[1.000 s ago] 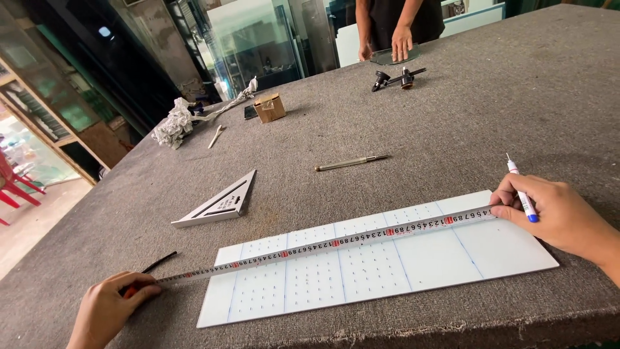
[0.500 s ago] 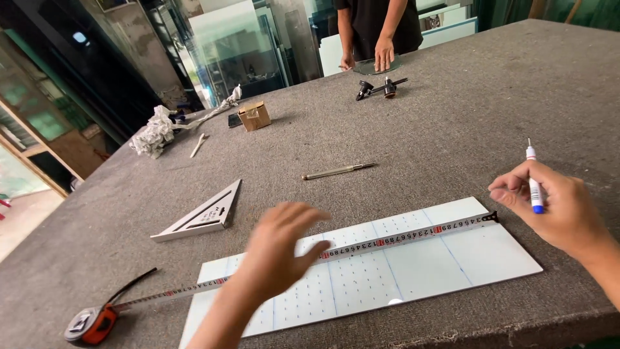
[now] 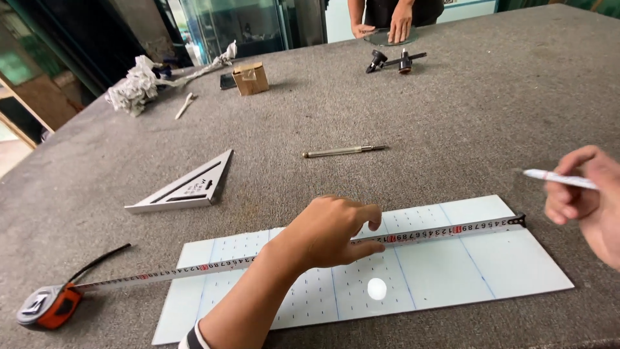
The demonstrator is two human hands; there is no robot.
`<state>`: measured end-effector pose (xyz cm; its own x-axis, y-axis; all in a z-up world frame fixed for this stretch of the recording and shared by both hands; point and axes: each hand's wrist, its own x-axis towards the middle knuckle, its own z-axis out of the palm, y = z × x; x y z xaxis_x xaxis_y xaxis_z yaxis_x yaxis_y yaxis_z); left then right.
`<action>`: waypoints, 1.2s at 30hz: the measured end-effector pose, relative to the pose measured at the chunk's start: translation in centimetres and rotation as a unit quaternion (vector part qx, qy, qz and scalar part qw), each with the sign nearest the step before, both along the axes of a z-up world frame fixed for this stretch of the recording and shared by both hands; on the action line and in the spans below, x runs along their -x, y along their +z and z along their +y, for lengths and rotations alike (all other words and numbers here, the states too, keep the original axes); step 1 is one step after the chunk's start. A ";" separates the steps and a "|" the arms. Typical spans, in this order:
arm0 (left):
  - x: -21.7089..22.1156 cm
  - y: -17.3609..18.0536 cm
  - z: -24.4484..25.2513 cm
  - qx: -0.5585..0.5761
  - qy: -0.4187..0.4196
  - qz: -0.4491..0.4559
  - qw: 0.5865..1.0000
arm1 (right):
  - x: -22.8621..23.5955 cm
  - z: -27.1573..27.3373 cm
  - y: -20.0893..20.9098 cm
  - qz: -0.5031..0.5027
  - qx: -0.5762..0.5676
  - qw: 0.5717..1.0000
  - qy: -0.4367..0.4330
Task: Measuring and marking a white board using a tape measure and a marker on a workshop table.
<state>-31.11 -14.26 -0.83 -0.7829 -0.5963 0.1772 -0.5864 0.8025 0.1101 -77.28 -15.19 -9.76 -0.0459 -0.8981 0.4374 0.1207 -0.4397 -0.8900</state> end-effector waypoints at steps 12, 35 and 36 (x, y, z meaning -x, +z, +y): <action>-0.6 -1.0 -0.8 -0.068 0.023 -0.007 0.997 | -14.0 3.4 4.9 0.201 -0.088 0.968 0.121; 0.0 -0.9 -0.7 -0.135 0.069 -0.016 0.988 | -15.0 3.0 4.2 0.263 -0.110 0.956 0.065; 0.0 -0.9 -0.7 -0.135 0.070 -0.013 0.988 | -15.0 3.0 4.3 0.268 -0.112 0.955 0.061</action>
<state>-31.10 -14.95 -1.70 -0.6913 -0.7223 -0.0223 -0.6954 0.6565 0.2922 -62.30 -12.23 -5.49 0.2418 -0.9563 0.1642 -0.3402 -0.2420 -0.9087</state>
